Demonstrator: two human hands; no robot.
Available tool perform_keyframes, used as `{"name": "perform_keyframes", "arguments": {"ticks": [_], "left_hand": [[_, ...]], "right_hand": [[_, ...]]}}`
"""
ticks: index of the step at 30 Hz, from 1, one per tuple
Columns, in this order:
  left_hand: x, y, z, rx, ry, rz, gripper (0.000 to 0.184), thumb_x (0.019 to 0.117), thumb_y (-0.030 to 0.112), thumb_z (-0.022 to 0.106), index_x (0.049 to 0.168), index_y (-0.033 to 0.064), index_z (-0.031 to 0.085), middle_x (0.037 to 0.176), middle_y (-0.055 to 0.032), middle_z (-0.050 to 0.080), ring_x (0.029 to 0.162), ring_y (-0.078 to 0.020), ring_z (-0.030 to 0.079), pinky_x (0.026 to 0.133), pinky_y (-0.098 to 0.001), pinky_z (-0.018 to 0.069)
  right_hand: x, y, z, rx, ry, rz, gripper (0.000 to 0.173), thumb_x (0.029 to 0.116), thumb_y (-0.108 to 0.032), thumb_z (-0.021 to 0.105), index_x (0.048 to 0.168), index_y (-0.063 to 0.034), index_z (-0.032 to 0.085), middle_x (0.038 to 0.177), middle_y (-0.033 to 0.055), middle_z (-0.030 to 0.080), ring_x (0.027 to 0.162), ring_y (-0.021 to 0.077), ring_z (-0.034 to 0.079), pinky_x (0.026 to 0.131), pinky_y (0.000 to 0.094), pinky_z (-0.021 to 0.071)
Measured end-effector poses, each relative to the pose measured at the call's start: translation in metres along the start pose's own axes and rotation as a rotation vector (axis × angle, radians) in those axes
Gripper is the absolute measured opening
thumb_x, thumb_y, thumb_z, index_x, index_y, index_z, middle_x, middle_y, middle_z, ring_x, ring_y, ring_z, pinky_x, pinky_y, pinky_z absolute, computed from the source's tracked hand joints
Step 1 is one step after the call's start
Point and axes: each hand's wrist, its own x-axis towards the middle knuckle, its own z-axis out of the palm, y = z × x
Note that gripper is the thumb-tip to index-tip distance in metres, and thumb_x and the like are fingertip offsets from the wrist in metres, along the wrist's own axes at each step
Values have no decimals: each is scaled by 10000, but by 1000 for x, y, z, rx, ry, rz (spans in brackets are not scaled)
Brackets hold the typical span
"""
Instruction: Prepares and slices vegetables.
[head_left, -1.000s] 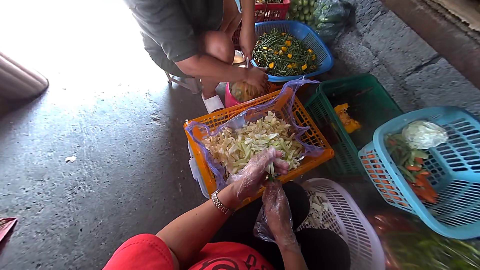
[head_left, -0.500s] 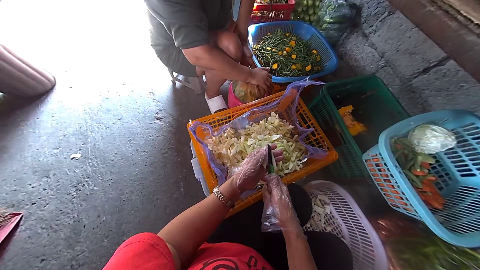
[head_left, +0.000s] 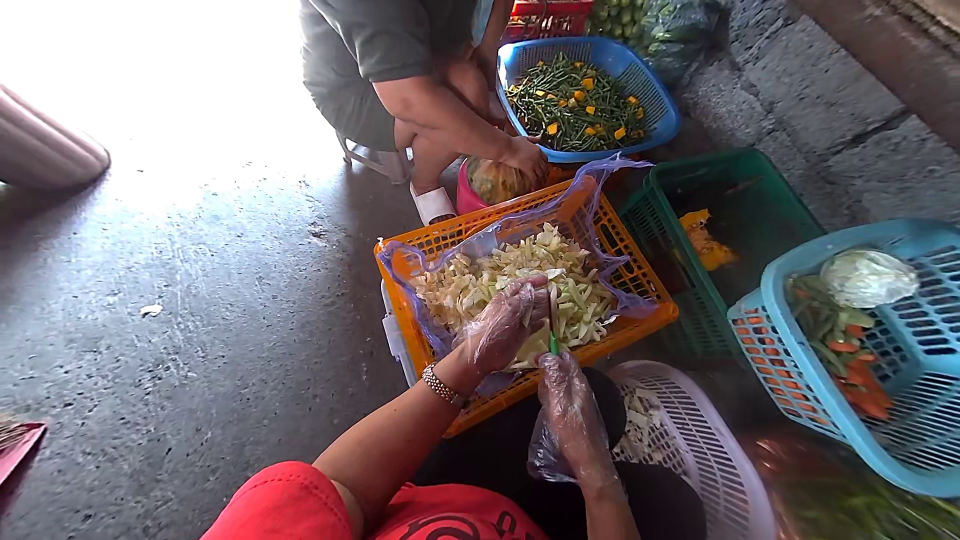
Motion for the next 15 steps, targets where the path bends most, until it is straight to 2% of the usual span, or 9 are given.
{"name": "perform_keyframes", "arguments": {"ticks": [2,3,5,6,9,12,15], "left_hand": [[0,1,-1,-117,-8,7,344,1107,172,288,1337,26,496,1113,-100,659,999,-178,648,895,-360,534],[1,3,-1,-183,-7,14,322,1113,215,303,1241,51,550,1052,-85,671,977,-188,661,876,-371,551],[-1,6,-7,-264,-67,57,402,1116,269,243,1194,63,580,1052,-77,696,1036,-210,673,916,-408,546],[-2,7,-7,-294,-73,68,400,1111,256,241,1164,65,589,1022,-72,705,1036,-216,675,930,-421,539],[-3,10,-1,-394,-21,53,251,1093,120,342,1070,55,583,919,-76,707,980,-216,705,936,-391,555],[-3,5,0,-438,-43,93,293,1077,47,284,1003,63,568,869,-66,696,947,-216,713,951,-381,558],[-7,4,5,-438,-16,92,306,1069,25,259,1001,55,556,841,-69,697,909,-220,723,920,-369,573]], "right_hand": [[-1,0,-2,4,-61,23,418,1078,-308,349,1202,0,603,750,-30,476,630,36,455,617,230,441],[-3,2,0,21,-59,6,423,1072,-313,351,1193,1,607,741,-37,475,619,30,448,605,224,435],[-10,8,7,57,-34,-60,445,1068,-331,346,1164,9,616,711,-62,463,587,-6,426,573,184,418],[-14,10,10,65,-21,-87,448,1071,-333,346,1152,9,623,704,-66,465,579,-18,420,565,171,413],[-23,13,14,69,4,-99,434,1075,-334,364,1150,-4,636,703,-69,474,567,-26,420,554,158,411],[-24,12,15,79,2,-93,429,1073,-331,363,1134,-6,637,694,-81,463,563,-36,413,547,150,401],[-23,9,15,92,5,-99,402,1073,-292,366,1122,13,624,698,-77,459,575,-40,424,562,142,409]]}}
